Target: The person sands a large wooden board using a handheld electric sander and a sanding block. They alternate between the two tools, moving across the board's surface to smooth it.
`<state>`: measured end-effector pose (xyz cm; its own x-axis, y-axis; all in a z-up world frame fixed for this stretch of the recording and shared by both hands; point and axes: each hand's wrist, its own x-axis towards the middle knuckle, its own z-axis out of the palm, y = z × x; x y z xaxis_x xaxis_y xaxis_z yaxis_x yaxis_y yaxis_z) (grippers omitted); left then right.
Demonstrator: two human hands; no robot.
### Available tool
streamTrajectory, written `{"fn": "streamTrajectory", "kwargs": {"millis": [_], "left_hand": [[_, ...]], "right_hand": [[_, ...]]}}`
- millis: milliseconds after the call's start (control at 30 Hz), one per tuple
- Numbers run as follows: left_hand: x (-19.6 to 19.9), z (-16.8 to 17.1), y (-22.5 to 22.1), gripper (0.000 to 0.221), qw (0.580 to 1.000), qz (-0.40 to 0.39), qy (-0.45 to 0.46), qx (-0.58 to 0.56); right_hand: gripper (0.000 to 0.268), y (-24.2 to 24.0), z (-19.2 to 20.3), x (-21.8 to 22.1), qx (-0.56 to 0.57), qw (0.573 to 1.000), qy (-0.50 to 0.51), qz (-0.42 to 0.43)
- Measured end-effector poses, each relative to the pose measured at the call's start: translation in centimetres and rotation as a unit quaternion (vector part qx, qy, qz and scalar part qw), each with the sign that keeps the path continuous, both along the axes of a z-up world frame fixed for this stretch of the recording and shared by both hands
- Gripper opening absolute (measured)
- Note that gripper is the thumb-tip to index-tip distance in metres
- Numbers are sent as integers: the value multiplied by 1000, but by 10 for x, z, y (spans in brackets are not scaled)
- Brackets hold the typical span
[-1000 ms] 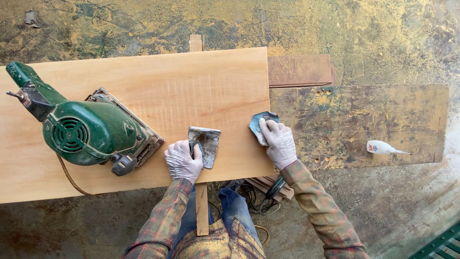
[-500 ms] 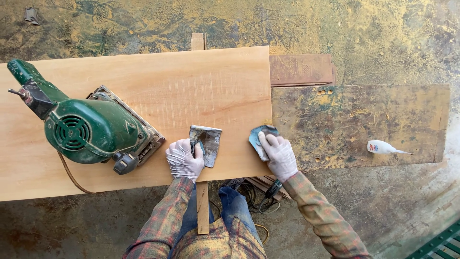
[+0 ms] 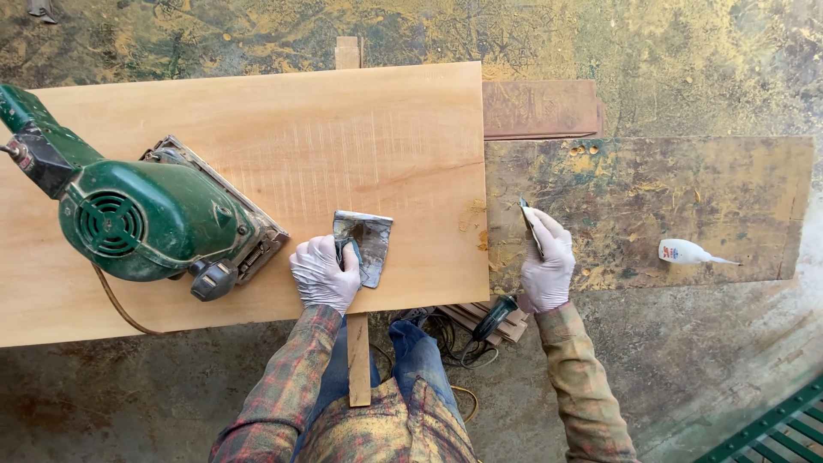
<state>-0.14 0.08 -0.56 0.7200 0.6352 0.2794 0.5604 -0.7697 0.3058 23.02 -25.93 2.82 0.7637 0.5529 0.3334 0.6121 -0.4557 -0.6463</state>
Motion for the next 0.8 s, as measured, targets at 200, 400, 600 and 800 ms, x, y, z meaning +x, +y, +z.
{"fn": "streamTrajectory", "kwargs": {"millis": [200,400,600,800], "left_hand": [[-2,-5,1,28,1000,-1,-3,-10],[-1,-3,0,26,1000,6,5,-8],[-1,-2,-1,26,1000,0,-8,10],[-2,-6,1,28,1000,5,15,-6]], "right_hand": [[46,-8,-35,-46,-194,961,-20,195],[44,9,-44,0,-118,985,-71,108],[39,35,9,23,-76,995,-26,66],[44,41,-1,-14,-244,921,-227,199]]}}
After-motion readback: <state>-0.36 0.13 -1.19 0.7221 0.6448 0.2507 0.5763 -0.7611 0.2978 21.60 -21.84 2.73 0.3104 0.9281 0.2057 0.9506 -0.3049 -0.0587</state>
